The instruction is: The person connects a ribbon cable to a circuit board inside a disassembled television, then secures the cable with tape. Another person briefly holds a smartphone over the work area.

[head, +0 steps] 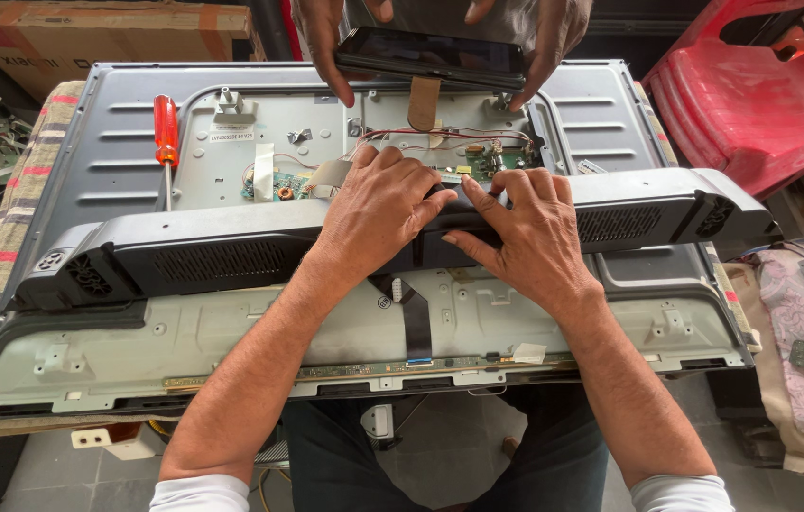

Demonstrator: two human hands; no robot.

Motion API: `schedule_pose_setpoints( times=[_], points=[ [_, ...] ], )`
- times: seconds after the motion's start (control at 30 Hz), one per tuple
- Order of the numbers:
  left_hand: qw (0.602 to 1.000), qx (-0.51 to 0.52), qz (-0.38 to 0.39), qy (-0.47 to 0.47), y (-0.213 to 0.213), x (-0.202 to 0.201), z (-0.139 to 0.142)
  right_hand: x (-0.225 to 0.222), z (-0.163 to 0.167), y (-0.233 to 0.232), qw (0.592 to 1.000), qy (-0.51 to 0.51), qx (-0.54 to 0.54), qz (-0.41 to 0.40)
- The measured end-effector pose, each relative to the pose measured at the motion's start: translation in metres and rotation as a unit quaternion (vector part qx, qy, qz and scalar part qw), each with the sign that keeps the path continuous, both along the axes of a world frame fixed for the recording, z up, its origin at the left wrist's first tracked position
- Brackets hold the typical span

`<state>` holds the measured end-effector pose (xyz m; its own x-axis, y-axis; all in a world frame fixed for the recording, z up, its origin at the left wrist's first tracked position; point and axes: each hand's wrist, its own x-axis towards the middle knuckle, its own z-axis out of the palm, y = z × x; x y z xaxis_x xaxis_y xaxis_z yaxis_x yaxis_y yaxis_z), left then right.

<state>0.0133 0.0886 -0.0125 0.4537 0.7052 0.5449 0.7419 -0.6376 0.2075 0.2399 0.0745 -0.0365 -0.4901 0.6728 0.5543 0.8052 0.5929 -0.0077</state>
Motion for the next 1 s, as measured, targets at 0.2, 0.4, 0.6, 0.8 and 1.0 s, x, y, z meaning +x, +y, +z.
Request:
schedule_pose_setpoints(
  times=[0.2,0.4,0.6,0.8,1.0],
  points=[
    [1.000,0.001,0.000,0.001,-0.0003,0.0002,-0.0001,0.0001,-0.0010,0.0000,1.000,0.001,0.004,-0.001],
    [1.000,0.003,0.002,0.005,-0.0004,0.0000,0.0006,0.0000,-0.0001,-0.0006,1.000,-0.001,0.005,-0.002],
    [1.000,0.005,0.001,0.003,-0.0015,0.0000,0.0009,-0.0007,0.0004,-0.0010,1.000,0.000,0.002,-0.003],
    [1.000,-0.003,0.003,-0.001,-0.0025,0.0003,0.0015,-0.0008,0.0016,-0.0021,1.000,-0.007,-0.001,-0.008],
    [1.000,-0.009,0.002,-0.005,-0.0024,0.0007,0.0020,-0.0013,0.0019,-0.0027,1.000,-0.007,0.003,-0.007]
  ],
)
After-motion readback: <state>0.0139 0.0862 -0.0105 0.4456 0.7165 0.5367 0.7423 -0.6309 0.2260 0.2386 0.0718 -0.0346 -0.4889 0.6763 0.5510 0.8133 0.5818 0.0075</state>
